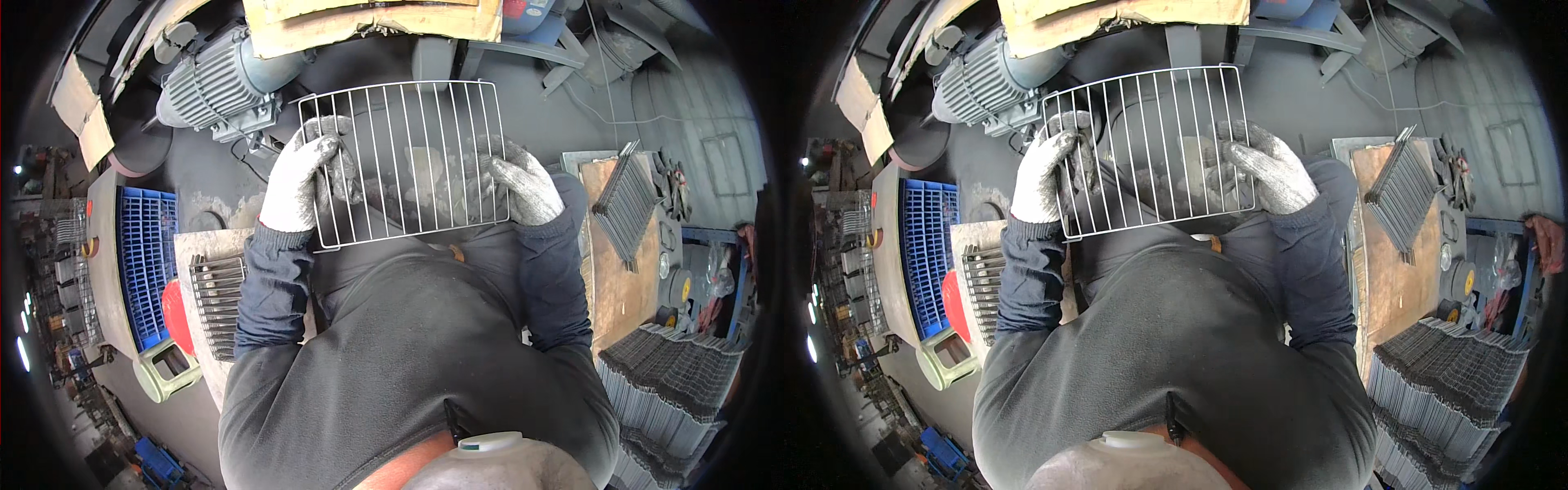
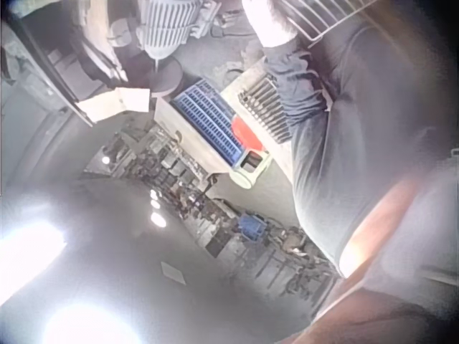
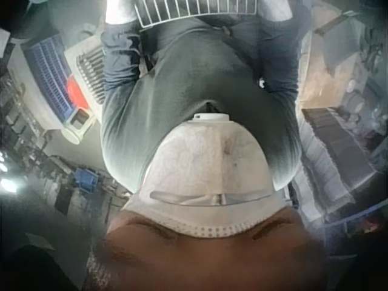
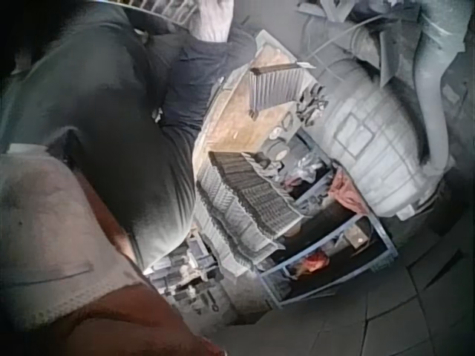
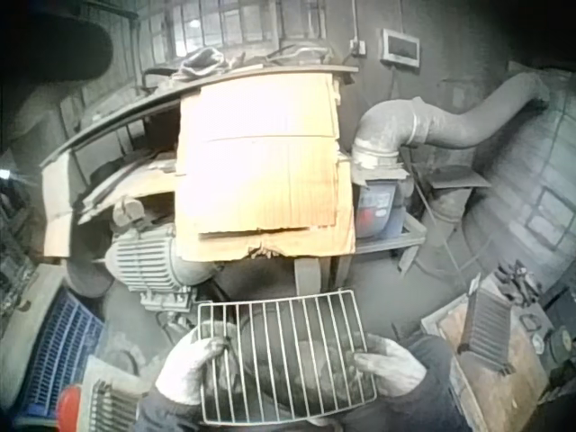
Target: Inspecting and handling small wire metal grates.
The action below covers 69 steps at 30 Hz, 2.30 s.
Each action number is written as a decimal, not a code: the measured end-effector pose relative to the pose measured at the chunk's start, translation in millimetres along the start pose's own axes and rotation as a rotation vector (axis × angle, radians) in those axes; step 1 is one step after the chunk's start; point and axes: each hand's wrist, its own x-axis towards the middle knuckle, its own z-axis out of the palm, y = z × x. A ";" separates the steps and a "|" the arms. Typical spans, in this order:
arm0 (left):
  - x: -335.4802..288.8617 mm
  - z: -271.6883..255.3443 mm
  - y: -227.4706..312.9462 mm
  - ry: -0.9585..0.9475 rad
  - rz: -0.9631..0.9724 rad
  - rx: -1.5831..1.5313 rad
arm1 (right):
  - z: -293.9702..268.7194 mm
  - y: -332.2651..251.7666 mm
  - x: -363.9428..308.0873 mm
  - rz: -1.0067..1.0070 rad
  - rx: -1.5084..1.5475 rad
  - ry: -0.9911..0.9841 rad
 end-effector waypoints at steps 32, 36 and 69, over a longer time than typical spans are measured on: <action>-3.5 4.2 -35.5 -0.007 -0.148 -0.004 | -100.1 -90.1 -140.6 -0.895 -0.245 0.697; -13.2 -2.6 -60.3 -0.024 -0.212 -0.033 | -160.7 -90.7 -158.8 -0.849 -0.981 1.258; -219.8 -248.2 -34.5 1.275 0.260 0.871 | -296.6 6.4 -150.7 -0.479 -2.098 0.839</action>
